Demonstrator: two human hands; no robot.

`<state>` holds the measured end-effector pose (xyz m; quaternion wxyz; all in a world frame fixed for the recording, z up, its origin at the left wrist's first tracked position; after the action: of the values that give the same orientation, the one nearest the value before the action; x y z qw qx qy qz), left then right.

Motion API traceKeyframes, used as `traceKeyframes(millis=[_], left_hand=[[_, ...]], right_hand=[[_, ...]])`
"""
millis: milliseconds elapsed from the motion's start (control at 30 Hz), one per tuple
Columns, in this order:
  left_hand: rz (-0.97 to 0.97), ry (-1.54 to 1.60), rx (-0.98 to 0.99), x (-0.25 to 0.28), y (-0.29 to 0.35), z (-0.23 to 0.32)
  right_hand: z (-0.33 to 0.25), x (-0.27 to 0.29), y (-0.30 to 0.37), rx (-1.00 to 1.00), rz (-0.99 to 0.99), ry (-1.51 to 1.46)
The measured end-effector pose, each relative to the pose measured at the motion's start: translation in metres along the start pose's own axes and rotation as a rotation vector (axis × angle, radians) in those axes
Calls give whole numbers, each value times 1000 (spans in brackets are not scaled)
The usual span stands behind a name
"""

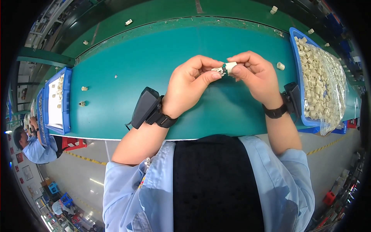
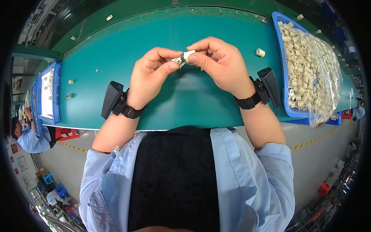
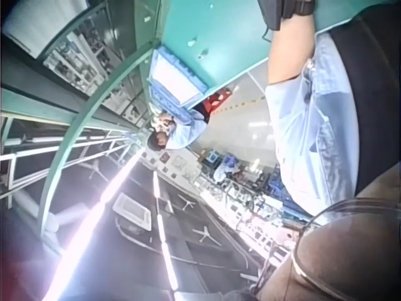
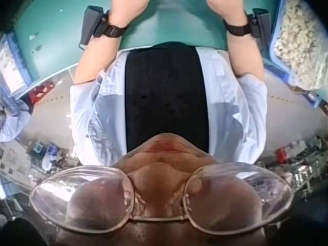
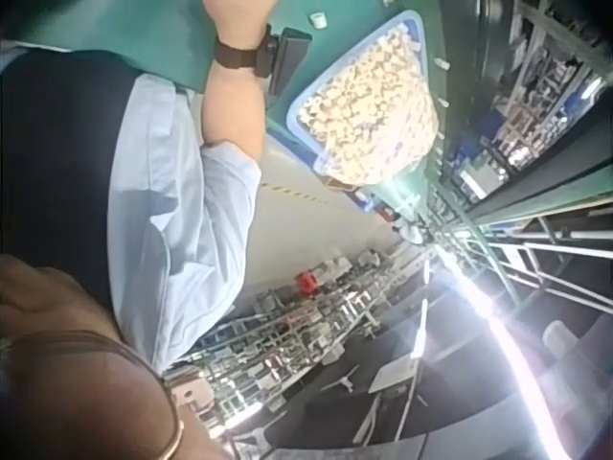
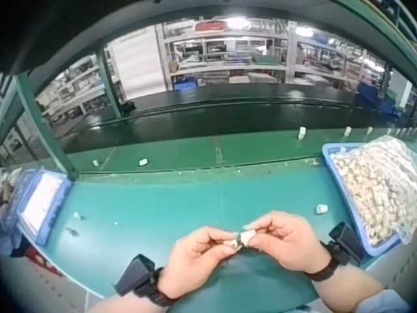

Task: The person assembles components by hand, picking up a base from the conveyor belt and a cap from a blue tray, fitting them together, and placing the completed assembly back onto the belt.

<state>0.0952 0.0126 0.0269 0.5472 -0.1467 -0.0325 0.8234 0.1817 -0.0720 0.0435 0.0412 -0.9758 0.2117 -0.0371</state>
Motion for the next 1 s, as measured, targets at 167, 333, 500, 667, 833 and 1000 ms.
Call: traceKeyframes(millis=[167,333,500,667,833,1000], left_hand=[[-19,9,25,-2,0,1],[-31,59,33,-1,1,-1],[-47,78,-16,0,2,-1],[-57,167,22,3,-5,-12],[-36,191,73,2,-4,-21],[56,10,71,-2,-7,-23]], right_hand=[[-4,0,2,20,-1,40],[-17,-3,4,111,21,194],[-11,-11,5,68,-5,172],[-25,-14,3,196,56,340],[-26,-20,3,224,27,515],[1,14,-6,-40,88,36]])
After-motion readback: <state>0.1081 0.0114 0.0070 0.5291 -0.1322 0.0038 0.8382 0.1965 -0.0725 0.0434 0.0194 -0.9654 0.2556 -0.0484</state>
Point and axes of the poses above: each hand's wrist, its own y-axis away from the middle knuckle, its own x-axis out of the back of the hand, z = x × y, the point moved 10 cm from there along -y, towards the middle knuckle, and after that the axes turned 4 degrees about -x, right-handed, at the moved point
